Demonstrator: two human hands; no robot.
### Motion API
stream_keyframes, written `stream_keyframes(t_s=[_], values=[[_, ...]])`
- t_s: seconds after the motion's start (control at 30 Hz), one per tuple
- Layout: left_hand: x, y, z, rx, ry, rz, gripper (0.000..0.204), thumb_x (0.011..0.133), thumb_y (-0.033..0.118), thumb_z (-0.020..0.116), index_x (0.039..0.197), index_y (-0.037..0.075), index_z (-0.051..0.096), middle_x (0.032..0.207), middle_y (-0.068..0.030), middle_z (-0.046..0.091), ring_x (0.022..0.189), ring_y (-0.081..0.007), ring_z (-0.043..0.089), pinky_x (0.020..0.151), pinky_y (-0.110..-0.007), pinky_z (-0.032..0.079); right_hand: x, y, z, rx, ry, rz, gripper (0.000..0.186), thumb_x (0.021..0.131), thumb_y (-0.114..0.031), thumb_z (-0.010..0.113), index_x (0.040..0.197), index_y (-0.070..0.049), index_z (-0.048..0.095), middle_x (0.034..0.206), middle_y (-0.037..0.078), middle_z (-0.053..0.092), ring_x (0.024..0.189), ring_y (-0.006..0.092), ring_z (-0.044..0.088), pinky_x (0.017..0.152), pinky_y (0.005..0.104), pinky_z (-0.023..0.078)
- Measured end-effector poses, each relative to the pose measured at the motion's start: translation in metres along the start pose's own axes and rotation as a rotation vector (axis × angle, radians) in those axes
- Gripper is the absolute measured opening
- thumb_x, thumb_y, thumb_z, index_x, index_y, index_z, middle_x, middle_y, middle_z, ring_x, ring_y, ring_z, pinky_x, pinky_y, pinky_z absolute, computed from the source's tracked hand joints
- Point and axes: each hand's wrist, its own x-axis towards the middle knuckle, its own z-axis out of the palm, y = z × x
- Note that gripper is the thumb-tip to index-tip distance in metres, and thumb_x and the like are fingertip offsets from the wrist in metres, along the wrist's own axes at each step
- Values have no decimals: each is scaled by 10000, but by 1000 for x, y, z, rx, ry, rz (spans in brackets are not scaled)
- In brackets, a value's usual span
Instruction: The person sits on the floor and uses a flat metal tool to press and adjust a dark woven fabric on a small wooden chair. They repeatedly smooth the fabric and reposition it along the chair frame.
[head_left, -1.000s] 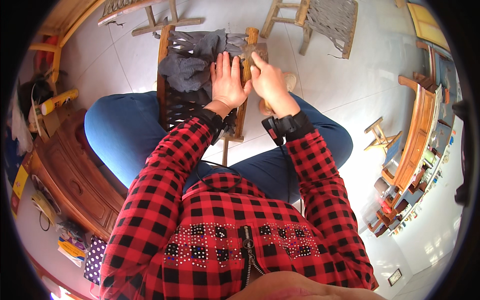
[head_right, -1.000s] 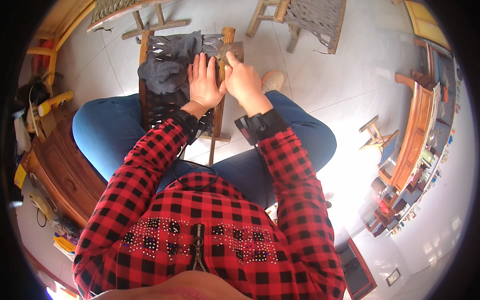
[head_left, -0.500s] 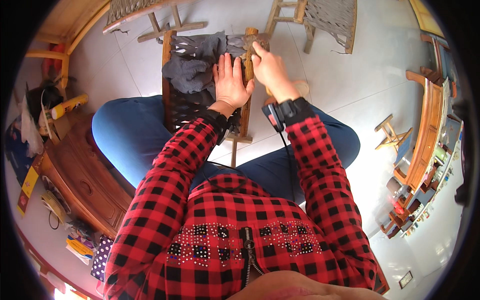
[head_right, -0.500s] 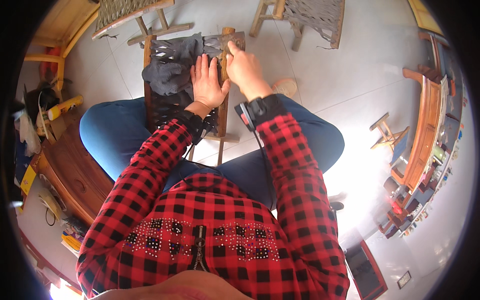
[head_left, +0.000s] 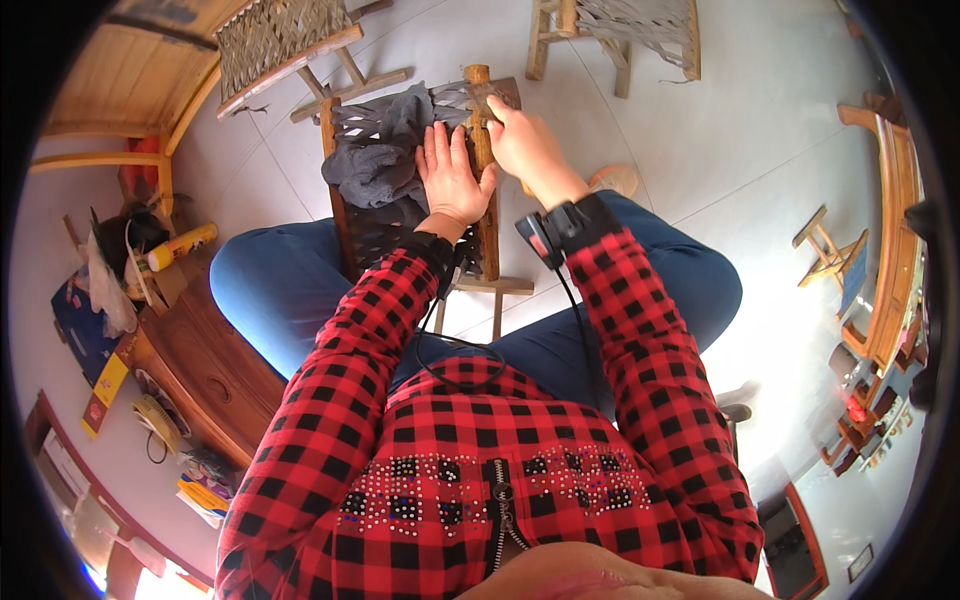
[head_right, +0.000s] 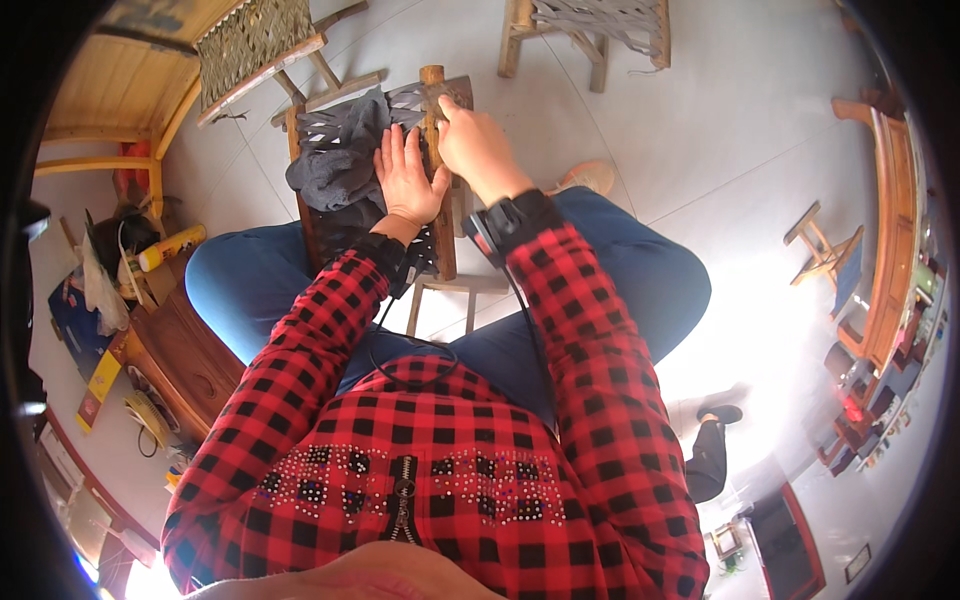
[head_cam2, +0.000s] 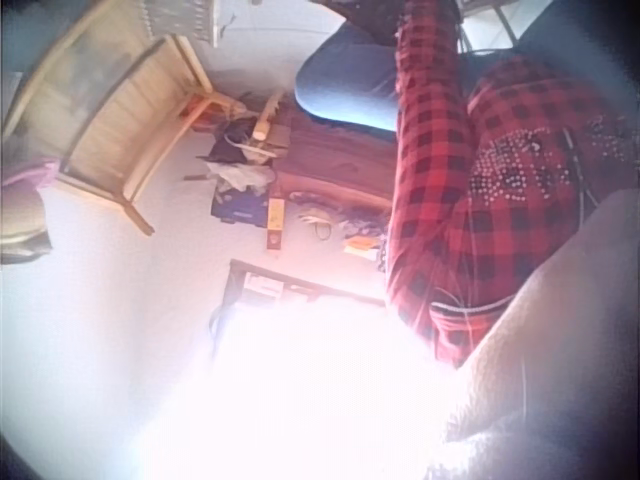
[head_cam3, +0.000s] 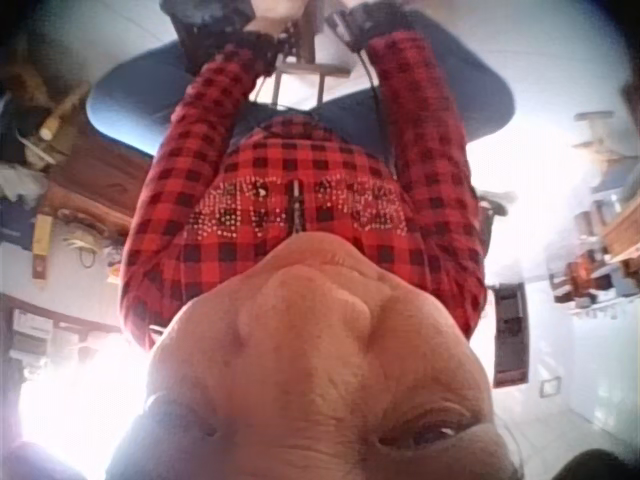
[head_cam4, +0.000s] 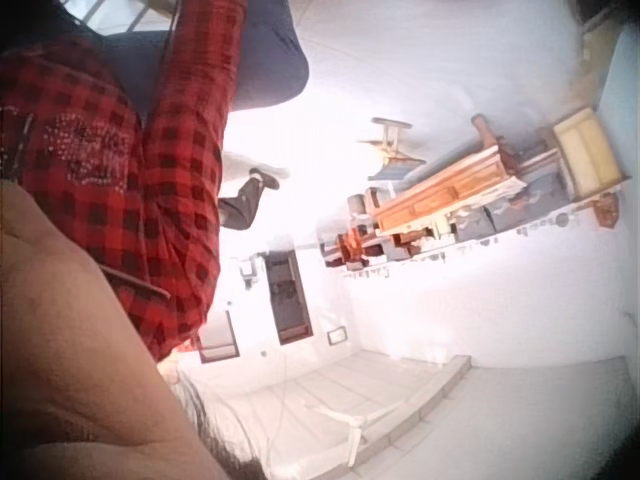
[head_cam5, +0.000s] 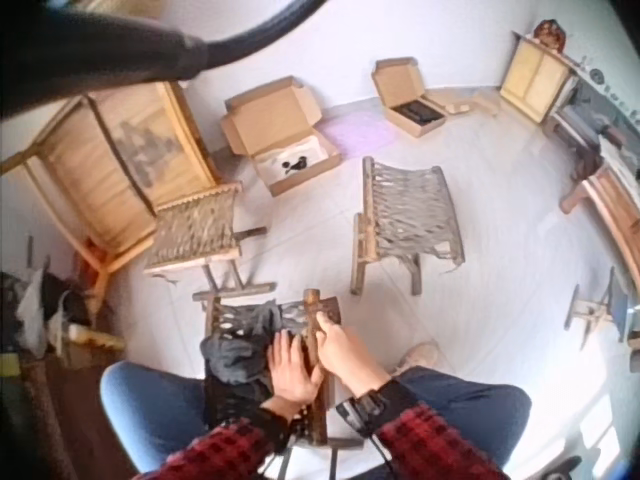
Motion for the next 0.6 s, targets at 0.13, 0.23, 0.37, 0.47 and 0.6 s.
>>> stream_keyframes(t_s=[0.13, 0.23, 0.37, 0.47, 0.6], values=[[1, -1, 0, 20, -11, 14, 763, 788, 441, 603, 1375, 28, 344, 1454, -258, 286, 1364, -414, 234, 1097, -558, 159, 6, -6, -12, 7, -11, 38, 426, 910, -260, 471, 1323, -163, 515, 949, 201, 667, 891, 376, 640, 772, 474, 506], [2, -3, 1, 45, -32, 8, 762, 800, 472, 583, 1371, 25, 351, 1450, -262, 289, 1362, -415, 237, 1096, -558, 155, -9, -9, -13, 32, -61, 64, 428, 909, -254, 473, 1325, -161, 512, 944, 200, 668, 888, 378, 640, 774, 475, 505], [0, -5, 4, 52, -1, 34, 772, 804, 507, 567, 1367, 24, 355, 1447, -270, 290, 1364, -414, 234, 1092, -558, 161, -21, -5, -9, 63, -50, 48, 425, 905, -241, 478, 1320, -154, 514, 910, 188, 673, 855, 378, 646, 750, 477, 507], [-1, -4, 4, 51, -13, 23, 756, 795, 464, 584, 1363, 20, 359, 1449, -263, 293, 1363, -414, 233, 1090, -560, 158, -8, -2, -4, 95, -22, 20, 429, 904, -240, 483, 1320, -140, 510, 916, 193, 671, 864, 378, 644, 754, 480, 506], [1, -3, 2, 32, -21, 31, 761, 779, 420, 608, 1366, 10, 351, 1459, -261, 271, 1373, -411, 210, 1097, -562, 150, 27, 5, 3, 181, 88, 19, 429, 908, -235, 479, 1317, -110, 506, 970, 212, 662, 900, 378, 636, 790, 477, 501]])
